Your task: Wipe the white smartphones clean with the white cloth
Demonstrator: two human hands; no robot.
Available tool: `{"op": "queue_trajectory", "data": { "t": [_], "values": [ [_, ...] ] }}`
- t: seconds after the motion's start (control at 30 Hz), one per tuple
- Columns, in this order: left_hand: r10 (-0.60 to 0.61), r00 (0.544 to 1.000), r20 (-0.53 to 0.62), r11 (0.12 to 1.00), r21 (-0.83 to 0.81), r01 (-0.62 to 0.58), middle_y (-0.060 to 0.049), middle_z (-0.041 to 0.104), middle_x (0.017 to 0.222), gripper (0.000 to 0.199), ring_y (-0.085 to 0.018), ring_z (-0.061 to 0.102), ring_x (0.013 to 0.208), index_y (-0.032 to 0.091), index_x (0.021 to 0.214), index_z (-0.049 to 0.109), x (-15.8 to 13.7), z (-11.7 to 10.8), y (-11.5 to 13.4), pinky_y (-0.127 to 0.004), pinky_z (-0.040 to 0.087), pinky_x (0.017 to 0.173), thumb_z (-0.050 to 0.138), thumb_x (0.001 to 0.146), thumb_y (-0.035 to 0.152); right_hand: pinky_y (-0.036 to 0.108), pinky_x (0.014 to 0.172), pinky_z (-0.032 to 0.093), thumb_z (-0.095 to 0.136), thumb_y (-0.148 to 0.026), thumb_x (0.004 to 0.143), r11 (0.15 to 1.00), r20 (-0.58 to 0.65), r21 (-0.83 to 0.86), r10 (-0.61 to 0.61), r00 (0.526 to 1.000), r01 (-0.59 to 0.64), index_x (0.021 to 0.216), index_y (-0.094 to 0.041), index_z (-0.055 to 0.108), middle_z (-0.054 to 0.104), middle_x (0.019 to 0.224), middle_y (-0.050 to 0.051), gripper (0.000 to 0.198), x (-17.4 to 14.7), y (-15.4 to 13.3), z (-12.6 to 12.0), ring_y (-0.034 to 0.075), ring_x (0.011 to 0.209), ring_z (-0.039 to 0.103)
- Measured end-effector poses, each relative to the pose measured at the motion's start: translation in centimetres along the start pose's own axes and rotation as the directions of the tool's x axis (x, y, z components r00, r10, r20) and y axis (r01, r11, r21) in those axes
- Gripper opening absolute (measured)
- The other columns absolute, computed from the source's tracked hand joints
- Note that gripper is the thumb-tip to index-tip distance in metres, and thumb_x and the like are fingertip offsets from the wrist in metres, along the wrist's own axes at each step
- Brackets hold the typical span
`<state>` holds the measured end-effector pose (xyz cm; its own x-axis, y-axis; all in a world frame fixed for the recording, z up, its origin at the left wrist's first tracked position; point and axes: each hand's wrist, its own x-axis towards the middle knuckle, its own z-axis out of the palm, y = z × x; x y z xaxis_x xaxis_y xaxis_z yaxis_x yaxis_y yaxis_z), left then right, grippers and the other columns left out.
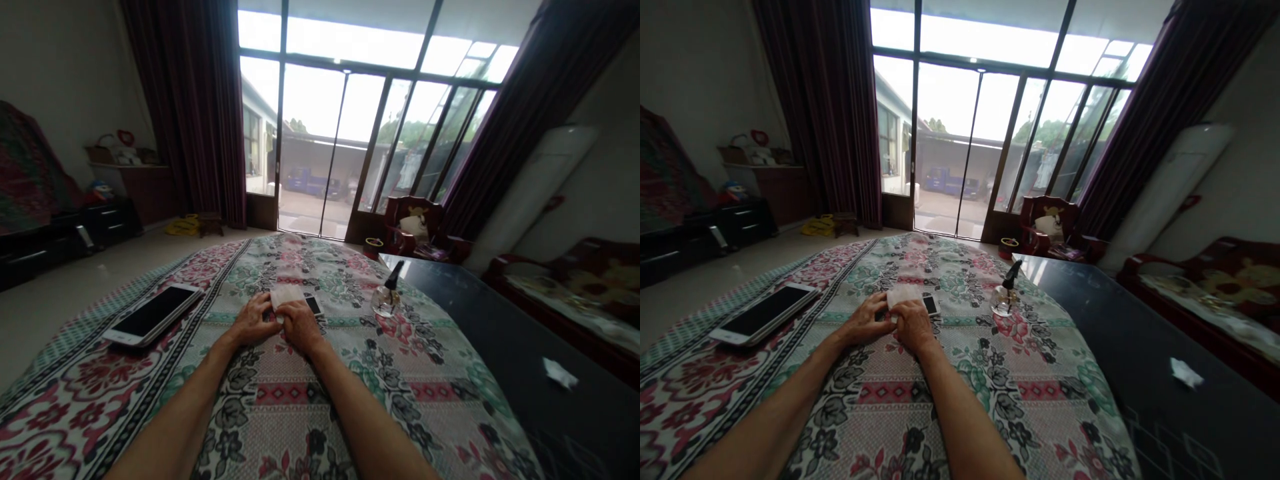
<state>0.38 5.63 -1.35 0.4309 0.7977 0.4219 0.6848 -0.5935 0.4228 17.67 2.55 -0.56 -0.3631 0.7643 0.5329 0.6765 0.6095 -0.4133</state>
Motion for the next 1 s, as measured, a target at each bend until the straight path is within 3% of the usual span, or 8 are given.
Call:
{"op": "queue_trajectory", "data": {
  "t": [0.23, 0.47, 0.63, 0.8, 1.0],
  "values": [
    [0.04, 0.998, 0.056, 0.999, -0.023, -0.039, -0.006, 0.058, 0.124, 0.04, -0.028, 0.047, 0.121, 0.023, 0.108, 0.067, 0.2, -0.3, -0.4, -0.044, 0.033, 0.108, 0.068, 0.069, 0.035, 0.029, 0.087, 0.043, 0.054, -0.008, 0.081, 0.997, -0.026, -0.041, 0.057, 0.998, -0.058, 0.085, -0.019, 0.071, 0.07, 0.092, 0.006, 0.021, -0.3, -0.7, -0.2, 0.019, 0.091, 0.057],
    [-0.044, 0.999, 0.029, 0.999, 0.02, 0.044, -0.01, 0.052, 0.136, 0.055, -0.033, 0.041, 0.129, 0.021, 0.118, 0.063, -0.3, 0.4, -0.5, -0.047, 0.03, 0.11, 0.069, 0.068, 0.042, 0.03, 0.082, 0.043, 0.055, -0.009, 0.079, 0.977, -0.078, -0.117, 0.168, 0.983, -0.176, 0.077, -0.02, 0.069, 0.068, 0.084, 0.006, 0.018, -0.5, -1.0, -0.5, 0.02, 0.086, 0.058],
    [-0.08, 0.996, 0.037, 0.996, 0.034, 0.078, -0.011, 0.05, 0.138, 0.058, -0.033, 0.04, 0.132, 0.022, 0.122, 0.061, -0.3, 0.6, -0.4, -0.047, 0.03, 0.11, 0.069, 0.069, 0.043, 0.03, 0.081, 0.042, 0.052, -0.006, 0.078, 0.943, -0.187, -0.158, 0.263, 0.946, -0.293, 0.074, -0.019, 0.07, 0.068, 0.081, 0.007, 0.022, -0.7, 0.6, -1.7, 0.02, 0.083, 0.057],
    [-0.076, 0.996, 0.045, 0.997, 0.015, 0.075, -0.01, 0.051, 0.138, 0.056, -0.033, 0.04, 0.131, 0.024, 0.121, 0.061, -0.2, 0.4, -0.5, -0.047, 0.031, 0.11, 0.069, 0.069, 0.043, 0.033, 0.085, 0.041, 0.048, -0.006, 0.08, 0.907, -0.268, -0.138, 0.352, 0.897, -0.397, 0.085, -0.017, 0.072, 0.069, 0.089, 0.01, 0.027, -1.0, 3.0, -2.9, 0.023, 0.089, 0.057],
    [-0.084, 0.995, 0.046, 0.996, 0.019, 0.083, -0.01, 0.051, 0.137, 0.058, -0.035, 0.04, 0.132, 0.023, 0.121, 0.061, -0.2, 0.3, -0.2, -0.048, 0.029, 0.111, 0.068, 0.068, 0.043, 0.032, 0.083, 0.04, 0.046, -0.004, 0.079, 0.921, -0.293, -0.182, 0.284, 0.913, -0.345, 0.086, -0.02, 0.072, 0.07, 0.087, 0.008, 0.031, -1.1, 3.6, -2.8, 0.022, 0.086, 0.056]
  ]
}}
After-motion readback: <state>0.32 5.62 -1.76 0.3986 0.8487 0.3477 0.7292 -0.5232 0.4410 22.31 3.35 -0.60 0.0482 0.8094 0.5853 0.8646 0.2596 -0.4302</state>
